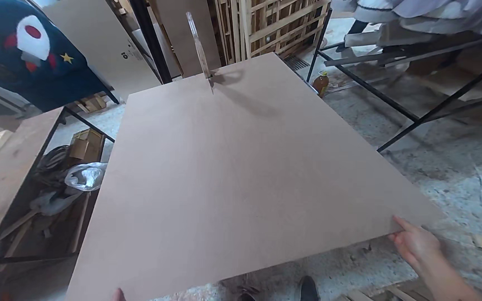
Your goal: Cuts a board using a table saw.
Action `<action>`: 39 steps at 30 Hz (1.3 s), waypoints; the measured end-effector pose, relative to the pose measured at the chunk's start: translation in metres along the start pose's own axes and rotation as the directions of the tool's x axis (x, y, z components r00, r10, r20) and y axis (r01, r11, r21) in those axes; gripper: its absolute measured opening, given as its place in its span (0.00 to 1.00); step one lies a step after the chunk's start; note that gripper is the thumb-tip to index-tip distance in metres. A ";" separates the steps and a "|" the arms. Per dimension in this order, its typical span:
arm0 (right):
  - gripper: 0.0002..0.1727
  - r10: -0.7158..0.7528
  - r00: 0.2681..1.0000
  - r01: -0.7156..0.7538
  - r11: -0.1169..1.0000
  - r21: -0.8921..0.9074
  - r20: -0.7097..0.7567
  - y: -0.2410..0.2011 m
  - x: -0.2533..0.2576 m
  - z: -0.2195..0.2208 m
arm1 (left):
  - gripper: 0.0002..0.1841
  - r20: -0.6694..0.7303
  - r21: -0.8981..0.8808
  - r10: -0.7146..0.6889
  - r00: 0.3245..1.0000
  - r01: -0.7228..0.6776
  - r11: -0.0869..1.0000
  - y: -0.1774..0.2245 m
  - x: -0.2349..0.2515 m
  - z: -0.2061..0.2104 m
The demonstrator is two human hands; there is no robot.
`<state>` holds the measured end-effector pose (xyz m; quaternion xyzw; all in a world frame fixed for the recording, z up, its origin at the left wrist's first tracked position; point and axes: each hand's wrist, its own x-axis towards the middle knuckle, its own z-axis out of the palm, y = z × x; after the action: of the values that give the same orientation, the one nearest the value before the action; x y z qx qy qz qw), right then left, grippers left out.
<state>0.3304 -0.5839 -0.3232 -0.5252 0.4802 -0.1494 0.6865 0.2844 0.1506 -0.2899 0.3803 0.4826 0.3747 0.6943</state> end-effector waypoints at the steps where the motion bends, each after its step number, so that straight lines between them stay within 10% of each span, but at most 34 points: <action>1: 0.22 0.003 1.000 -0.003 1.000 0.003 -0.005 -0.001 0.002 0.007 | 0.17 0.002 0.014 -0.013 1.000 0.013 1.000 -0.003 0.003 0.003; 4: 0.23 0.017 0.999 -0.016 0.999 0.032 -0.042 -0.005 0.003 0.020 | 0.19 -0.036 0.269 0.036 0.999 -0.025 0.963 -0.007 0.008 0.008; 6: 0.24 0.013 0.999 -0.012 0.999 0.036 -0.038 -0.005 0.001 0.021 | 0.34 0.135 0.666 0.231 0.964 -0.261 0.698 -0.002 -0.005 -0.009; 9: 0.23 0.020 1.000 -0.019 0.999 0.045 -0.019 -0.012 0.001 0.018 | 0.55 0.820 0.573 0.031 0.572 -0.818 -0.048 0.012 -0.052 -0.034; 11: 0.25 0.040 0.999 -0.040 0.998 0.046 -0.014 -0.016 0.001 0.018 | 0.61 0.930 0.221 -0.249 0.270 -0.953 -0.207 0.001 -0.076 -0.027; 15: 0.26 0.077 0.997 -0.076 0.995 0.063 -0.006 -0.012 0.003 0.017 | 0.53 0.969 -0.060 -0.244 0.036 -0.926 -0.372 -0.030 -0.068 0.003; 19: 0.36 -0.125 0.992 0.101 0.873 -0.478 -0.018 -0.027 -0.034 0.017 | 0.63 0.835 0.020 -0.484 0.263 -0.892 -0.451 -0.023 -0.082 0.038; 22: 0.47 -0.364 0.724 0.656 0.099 -0.748 0.586 -0.030 -0.111 0.031 | 0.68 0.783 0.036 -0.536 0.315 -0.883 -0.468 -0.018 -0.083 0.047; 25: 0.51 -0.015 0.449 0.846 -0.315 -0.431 0.893 -0.005 -0.147 0.072 | 0.68 0.768 0.028 -0.561 0.309 -0.891 -0.453 -0.016 -0.083 0.046; 29: 0.51 0.198 0.534 0.822 -0.349 -0.450 0.822 -0.001 -0.133 0.116 | 0.69 0.739 0.022 -0.593 0.320 -0.891 -0.453 -0.011 -0.084 0.054; 39: 0.59 0.215 0.554 0.812 -0.351 -0.465 0.804 -0.003 -0.107 0.150 | 0.66 0.757 0.003 -0.585 0.293 -0.895 -0.445 -0.021 -0.067 0.085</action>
<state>0.4006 -0.4227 -0.2684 -0.9654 -0.0738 0.2480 0.0319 0.3521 0.0677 -0.2614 0.9703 -0.0703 -0.2277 -0.0426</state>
